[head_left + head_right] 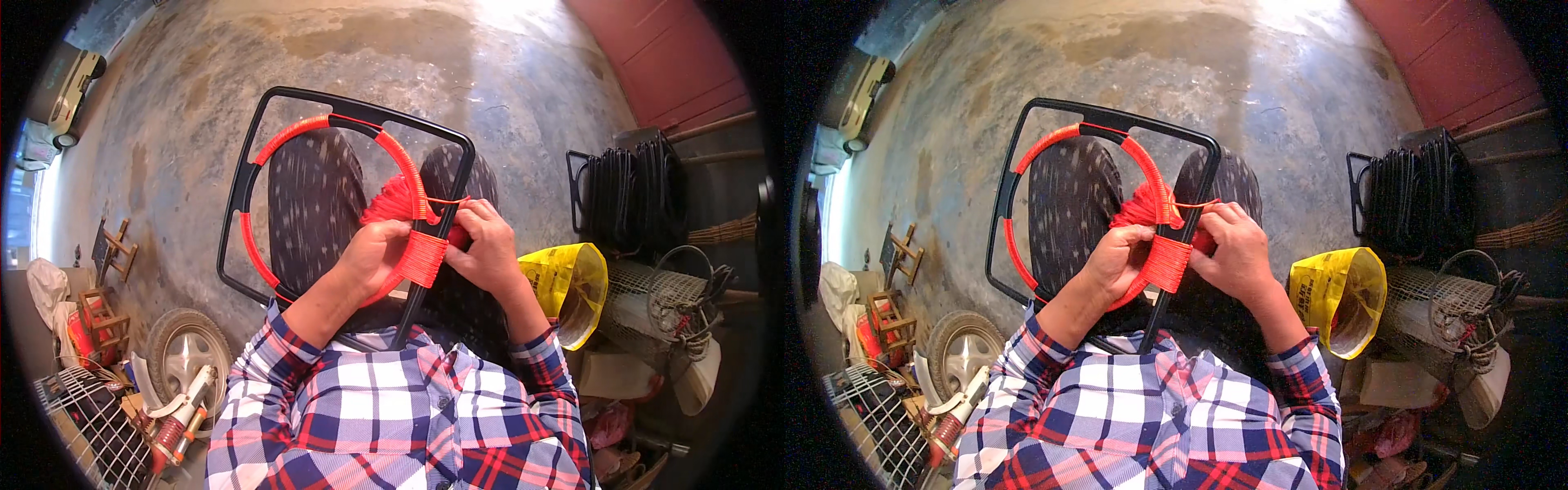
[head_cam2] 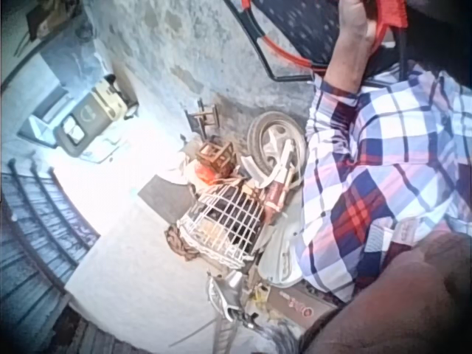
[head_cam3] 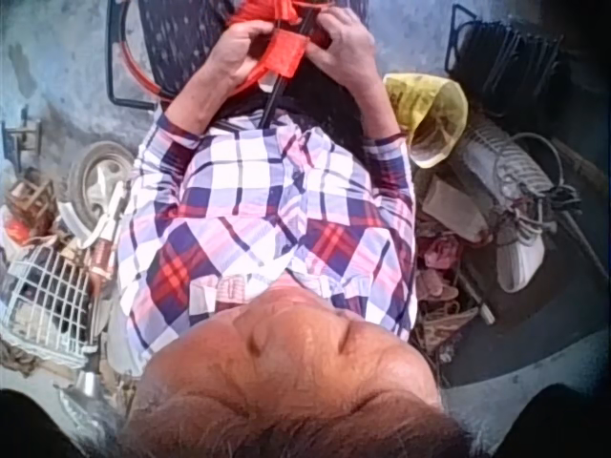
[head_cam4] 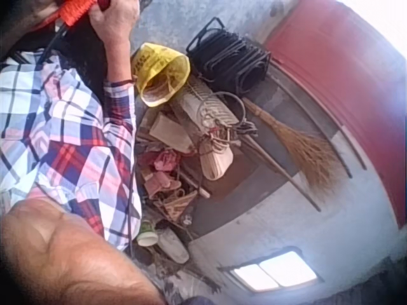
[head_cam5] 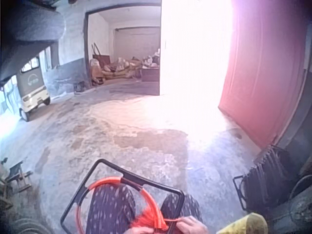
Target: The recorder is wrapping red rope around a black metal frame, likely as part of furniture manufacturing.
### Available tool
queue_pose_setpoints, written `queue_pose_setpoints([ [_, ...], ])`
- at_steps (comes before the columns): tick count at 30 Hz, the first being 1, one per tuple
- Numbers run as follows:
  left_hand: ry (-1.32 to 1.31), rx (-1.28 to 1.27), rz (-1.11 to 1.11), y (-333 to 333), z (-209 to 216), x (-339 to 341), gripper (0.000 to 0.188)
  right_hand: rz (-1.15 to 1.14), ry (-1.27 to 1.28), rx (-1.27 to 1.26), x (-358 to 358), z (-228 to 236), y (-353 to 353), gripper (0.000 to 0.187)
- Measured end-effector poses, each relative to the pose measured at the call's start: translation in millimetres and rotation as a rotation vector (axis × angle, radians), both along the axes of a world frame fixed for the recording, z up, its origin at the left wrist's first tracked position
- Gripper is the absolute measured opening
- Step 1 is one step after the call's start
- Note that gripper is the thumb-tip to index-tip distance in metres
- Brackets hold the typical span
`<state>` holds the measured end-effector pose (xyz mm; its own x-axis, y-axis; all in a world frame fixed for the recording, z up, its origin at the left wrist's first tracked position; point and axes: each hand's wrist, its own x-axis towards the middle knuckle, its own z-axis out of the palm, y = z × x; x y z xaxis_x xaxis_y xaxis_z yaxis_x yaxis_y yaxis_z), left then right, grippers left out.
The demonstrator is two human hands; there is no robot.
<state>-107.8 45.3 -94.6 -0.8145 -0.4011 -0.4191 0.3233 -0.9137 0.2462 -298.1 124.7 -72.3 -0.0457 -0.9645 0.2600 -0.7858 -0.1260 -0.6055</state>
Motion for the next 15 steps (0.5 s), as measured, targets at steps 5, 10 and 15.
queue_pose_setpoints([
  [5,-0.006,-0.063,0.093,3,17,-6,0.034,-0.239,-0.811,0.097,-30,-10,20,0.030],
  [10,-0.011,-0.091,0.054,1,7,1,0.028,-0.072,-1.288,-0.051,-57,5,50,0.027],
  [15,-0.016,-0.106,0.068,5,15,-2,0.030,0.086,-1.392,-0.013,-61,3,59,0.036],
])
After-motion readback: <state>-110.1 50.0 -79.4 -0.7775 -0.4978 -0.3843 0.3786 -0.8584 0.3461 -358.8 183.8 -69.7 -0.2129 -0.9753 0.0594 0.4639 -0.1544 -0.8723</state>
